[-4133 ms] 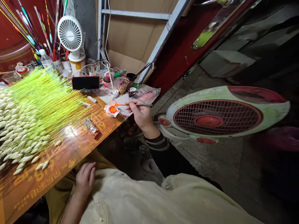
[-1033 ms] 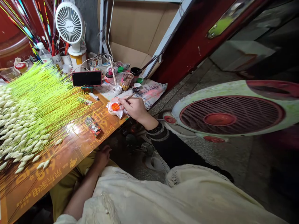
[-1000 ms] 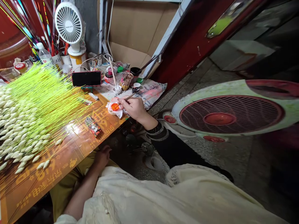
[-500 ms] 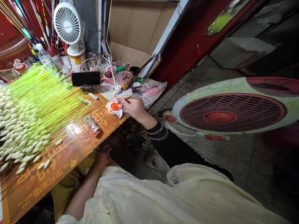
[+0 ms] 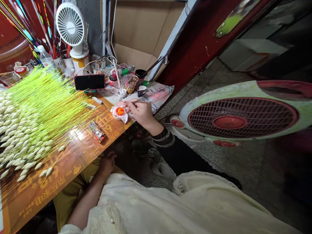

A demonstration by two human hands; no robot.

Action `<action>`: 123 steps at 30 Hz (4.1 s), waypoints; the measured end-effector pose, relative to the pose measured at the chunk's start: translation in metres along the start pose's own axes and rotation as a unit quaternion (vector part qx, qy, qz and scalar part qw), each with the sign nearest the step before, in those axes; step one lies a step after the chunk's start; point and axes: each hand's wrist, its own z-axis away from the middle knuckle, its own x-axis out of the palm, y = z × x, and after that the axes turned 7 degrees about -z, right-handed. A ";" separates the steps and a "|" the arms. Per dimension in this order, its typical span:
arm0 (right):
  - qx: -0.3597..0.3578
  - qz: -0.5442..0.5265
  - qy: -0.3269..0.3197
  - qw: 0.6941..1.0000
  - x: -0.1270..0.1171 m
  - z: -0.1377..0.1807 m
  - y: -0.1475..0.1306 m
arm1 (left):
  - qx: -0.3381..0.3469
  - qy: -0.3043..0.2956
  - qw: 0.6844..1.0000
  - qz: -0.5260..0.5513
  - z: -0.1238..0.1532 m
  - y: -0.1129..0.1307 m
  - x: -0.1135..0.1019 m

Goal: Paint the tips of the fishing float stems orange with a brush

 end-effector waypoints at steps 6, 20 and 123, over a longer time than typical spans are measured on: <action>0.045 -0.006 -0.012 0.999 -0.004 0.002 0.002 | -0.012 -0.008 1.000 -0.006 0.001 0.001 -0.001; 0.074 -0.057 0.035 0.995 -0.008 0.002 -0.005 | -0.016 -0.018 1.000 -0.007 -0.001 0.001 -0.001; -0.052 0.063 -0.042 0.996 0.002 0.001 0.011 | -0.006 -0.006 1.000 0.018 0.000 0.001 -0.001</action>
